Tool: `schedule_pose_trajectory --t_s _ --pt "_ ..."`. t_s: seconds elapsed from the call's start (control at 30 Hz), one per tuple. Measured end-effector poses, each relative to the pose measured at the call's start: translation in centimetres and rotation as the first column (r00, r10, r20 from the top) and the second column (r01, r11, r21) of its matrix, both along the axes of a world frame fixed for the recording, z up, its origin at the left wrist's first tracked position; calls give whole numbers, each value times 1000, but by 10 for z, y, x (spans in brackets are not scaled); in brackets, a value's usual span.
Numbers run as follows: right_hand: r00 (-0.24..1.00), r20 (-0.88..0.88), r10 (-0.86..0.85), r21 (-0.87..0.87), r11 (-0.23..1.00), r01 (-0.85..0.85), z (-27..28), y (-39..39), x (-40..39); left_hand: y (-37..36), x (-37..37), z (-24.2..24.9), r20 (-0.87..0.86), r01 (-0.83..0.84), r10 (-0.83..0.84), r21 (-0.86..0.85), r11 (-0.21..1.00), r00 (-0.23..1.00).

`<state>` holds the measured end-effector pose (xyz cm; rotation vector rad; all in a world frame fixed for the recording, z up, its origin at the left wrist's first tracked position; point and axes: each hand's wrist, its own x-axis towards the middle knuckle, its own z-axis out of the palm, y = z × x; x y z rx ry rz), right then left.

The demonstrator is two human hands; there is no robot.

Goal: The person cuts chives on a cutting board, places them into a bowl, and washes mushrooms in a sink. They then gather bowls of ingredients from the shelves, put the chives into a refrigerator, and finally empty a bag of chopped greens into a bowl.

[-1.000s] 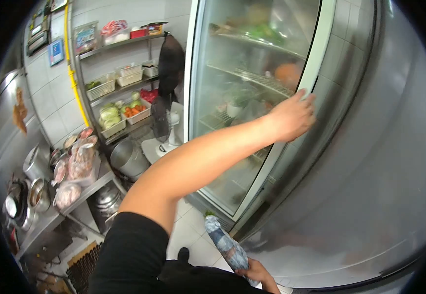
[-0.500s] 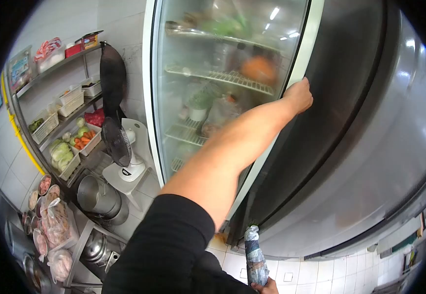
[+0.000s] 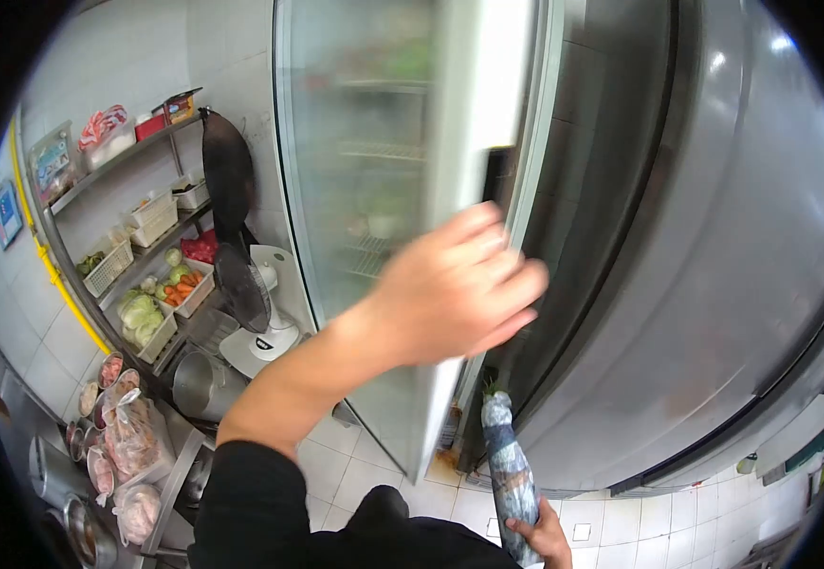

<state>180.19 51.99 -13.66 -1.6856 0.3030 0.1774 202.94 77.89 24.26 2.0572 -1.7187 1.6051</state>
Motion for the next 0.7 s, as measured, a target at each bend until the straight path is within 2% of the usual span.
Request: schedule_pose_trajectory --t_s 0.07,0.1,0.13,0.17,0.2,0.23,0.27,0.33,0.4,0.43,0.47,0.5,0.57,0.6,0.67,0.7 --pt "996 67 67 23 997 -69 21 1 29 57 -35 -11 37 6 0 -143 990 999" --pt "995 73 74 29 997 -76 28 2 46 86 -50 -20 86 -89 105 -177 980 991" --pt "986 130 107 108 987 -122 32 5 63 114 -69 -26 99 -235 257 -196 952 961" --pt "973 183 139 181 968 -172 38 9 77 130 -86 -30 131 -336 399 -345 877 908" --pt "972 176 155 181 966 -187 46 15 92 156 -97 -34 170 -370 463 -394 841 870" --pt "954 235 187 285 925 -251 55 23 110 170 -104 -38 153 -360 479 -478 801 864" --pt "932 295 210 382 868 -317 64 33 127 176 -121 -45 121 -504 648 -528 683 752" --pt "892 362 272 552 708 -440 75 63 161 184 -132 -90 73 -373 628 -749 548 775" --pt "833 384 399 751 389 -533 102 102 186 172 -130 -137 -219 -411 362 -662 626 906" --pt "802 414 430 771 302 -560 111 123 197 161 -118 -159 -540 -513 163 -598 616 825" --pt "769 447 457 785 213 -582 117 143 206 149 -102 -173 -752 -528 -65 -519 672 656" --pt "718 457 524 789 133 -600 121 161 217 139 -78 -196 -765 -465 -365 -622 629 530" --pt "601 490 632 775 0 -631 123 200 237 141 -45 -226 -685 -413 -632 -726 550 363" --pt "607 430 668 778 66 -624 105 214 248 147 -32 -234 -470 -365 -883 -821 439 -6" --pt "611 455 647 578 307 -756 109 246 267 162 -2 -230 -163 -347 -908 -887 307 -386" --pt "566 495 659 486 329 -809 120 252 278 173 8 -222 -264 -382 -922 -851 361 -283"
